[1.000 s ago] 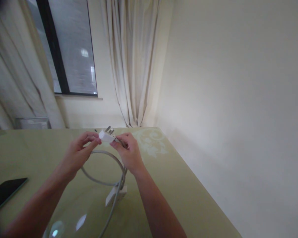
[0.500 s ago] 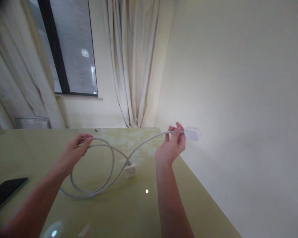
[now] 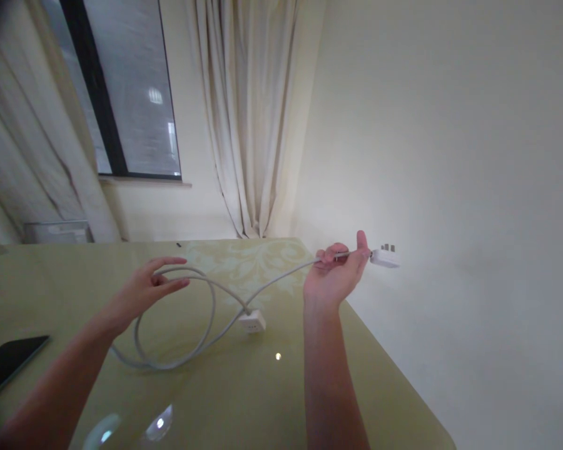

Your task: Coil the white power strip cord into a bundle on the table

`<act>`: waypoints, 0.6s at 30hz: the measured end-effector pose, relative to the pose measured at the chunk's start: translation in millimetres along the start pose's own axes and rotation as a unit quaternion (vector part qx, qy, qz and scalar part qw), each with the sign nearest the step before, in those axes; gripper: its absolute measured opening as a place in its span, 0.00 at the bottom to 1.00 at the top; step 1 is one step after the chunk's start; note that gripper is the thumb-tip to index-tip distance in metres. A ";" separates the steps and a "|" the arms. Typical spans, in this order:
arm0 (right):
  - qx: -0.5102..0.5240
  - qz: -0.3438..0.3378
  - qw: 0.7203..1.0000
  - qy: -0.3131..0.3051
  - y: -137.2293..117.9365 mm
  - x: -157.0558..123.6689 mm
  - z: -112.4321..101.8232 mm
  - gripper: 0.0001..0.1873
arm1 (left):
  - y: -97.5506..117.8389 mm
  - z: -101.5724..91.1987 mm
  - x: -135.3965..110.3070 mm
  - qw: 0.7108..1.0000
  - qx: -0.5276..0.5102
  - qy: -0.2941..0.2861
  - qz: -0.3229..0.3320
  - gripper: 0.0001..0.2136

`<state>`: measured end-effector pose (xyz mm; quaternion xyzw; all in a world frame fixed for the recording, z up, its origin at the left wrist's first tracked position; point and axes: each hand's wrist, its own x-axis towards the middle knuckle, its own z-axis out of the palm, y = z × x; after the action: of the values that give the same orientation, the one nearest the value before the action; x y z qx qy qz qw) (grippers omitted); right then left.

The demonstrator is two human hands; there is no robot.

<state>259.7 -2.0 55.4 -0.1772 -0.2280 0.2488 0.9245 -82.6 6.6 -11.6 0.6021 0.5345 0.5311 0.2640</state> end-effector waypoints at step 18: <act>-0.058 -0.120 0.990 -0.051 -11.9 -27.6 19.4 0.19 | -6.6 2.5 -1.5 0.935 0.354 0.012 -0.007 0.25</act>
<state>233.0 -22.5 67.6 -0.1893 -0.3085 0.1307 0.9230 -82.5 7.8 -18.7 0.6464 0.6953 0.3127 0.0312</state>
